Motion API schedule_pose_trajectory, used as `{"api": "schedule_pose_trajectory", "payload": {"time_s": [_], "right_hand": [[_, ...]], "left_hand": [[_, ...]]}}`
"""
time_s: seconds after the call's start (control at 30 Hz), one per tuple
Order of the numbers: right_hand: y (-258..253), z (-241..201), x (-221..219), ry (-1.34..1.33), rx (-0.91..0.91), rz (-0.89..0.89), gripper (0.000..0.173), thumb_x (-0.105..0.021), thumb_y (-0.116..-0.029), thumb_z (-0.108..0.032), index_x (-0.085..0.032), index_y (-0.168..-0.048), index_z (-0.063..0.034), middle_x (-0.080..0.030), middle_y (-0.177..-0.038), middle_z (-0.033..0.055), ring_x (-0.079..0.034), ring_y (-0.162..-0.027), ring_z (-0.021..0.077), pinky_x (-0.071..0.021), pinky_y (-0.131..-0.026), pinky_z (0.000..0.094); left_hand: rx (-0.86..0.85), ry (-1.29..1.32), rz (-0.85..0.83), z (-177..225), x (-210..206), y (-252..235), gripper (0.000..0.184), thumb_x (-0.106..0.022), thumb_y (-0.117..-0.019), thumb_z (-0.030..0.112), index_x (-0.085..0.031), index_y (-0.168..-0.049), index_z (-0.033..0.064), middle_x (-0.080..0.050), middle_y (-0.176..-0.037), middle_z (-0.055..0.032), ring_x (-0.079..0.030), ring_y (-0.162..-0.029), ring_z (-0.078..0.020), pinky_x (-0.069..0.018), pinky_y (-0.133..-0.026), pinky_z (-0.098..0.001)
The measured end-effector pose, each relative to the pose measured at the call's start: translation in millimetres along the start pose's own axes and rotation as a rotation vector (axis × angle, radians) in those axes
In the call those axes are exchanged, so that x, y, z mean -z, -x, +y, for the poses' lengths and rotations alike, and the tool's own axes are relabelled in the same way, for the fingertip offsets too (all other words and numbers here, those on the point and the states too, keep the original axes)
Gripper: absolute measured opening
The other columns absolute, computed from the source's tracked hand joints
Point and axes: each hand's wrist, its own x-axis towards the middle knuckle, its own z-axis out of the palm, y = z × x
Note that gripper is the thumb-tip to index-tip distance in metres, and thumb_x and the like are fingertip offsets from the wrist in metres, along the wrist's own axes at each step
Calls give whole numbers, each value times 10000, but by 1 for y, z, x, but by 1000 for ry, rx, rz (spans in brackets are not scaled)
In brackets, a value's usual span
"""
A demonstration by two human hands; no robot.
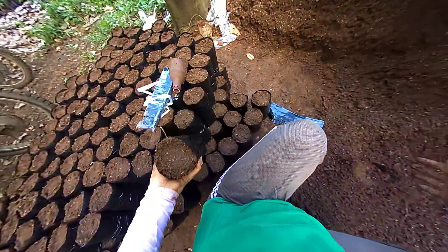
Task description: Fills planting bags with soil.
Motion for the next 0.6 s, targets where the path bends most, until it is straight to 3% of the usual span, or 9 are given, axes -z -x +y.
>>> {"api": "schedule_pose_trajectory", "payload": {"time_s": [0.07,0.13,0.2,0.3,0.47,0.6], "right_hand": [[-7,9,2,67,6,-14,604,-280,-1110,-474,-423,-1538,-74,-453,-1560,201,-520,-1385,310,-422,-1114,490],[-36,30,11,130,22,-14,630,-269,-1094,-528,-474,-1510,-103,-523,-1497,197,-575,-1311,323,-463,-1048,511],[-44,37,10,151,15,-9,650,-225,-1101,-549,-488,-1507,-114,-510,-1503,209,-548,-1325,350,-440,-1054,532],[-43,46,10,170,15,17,640,-234,-1105,-533,-524,-1477,-101,-538,-1479,209,-551,-1323,360,-429,-1057,561],[-34,61,11,271,-41,-28,611,-244,-1119,-493,-510,-1480,-77,-547,-1467,220,-552,-1320,385,-422,-1057,578],[-33,73,16,313,-56,-62,596,-272,-1123,-470,-518,-1470,-52,-542,-1468,240,-532,-1340,419,-399,-1069,615]], "left_hand": [[-5,28,48,-2,6,-3,841,-256,-966,780,-425,-1481,136,-576,-1356,-285,-626,-1172,-477,-573,-890,-622],[-20,38,73,-2,9,-7,845,-263,-961,787,-408,-1495,149,-564,-1373,-276,-621,-1182,-470,-571,-894,-619],[-30,36,82,0,9,-16,861,-263,-955,800,-401,-1504,152,-556,-1381,-270,-619,-1181,-462,-567,-895,-617],[-47,11,129,1,8,-42,852,-259,-957,799,-380,-1516,168,-542,-1397,-255,-614,-1187,-438,-562,-900,-599],[-43,55,220,-7,26,-106,826,-217,-987,769,-266,-1593,210,-405,-1568,-209,-499,-1369,-395,-495,-1043,-562],[-63,73,195,-7,33,-106,835,-168,-981,782,-248,-1591,218,-393,-1561,-218,-512,-1342,-392,-513,-1001,-558]]}}
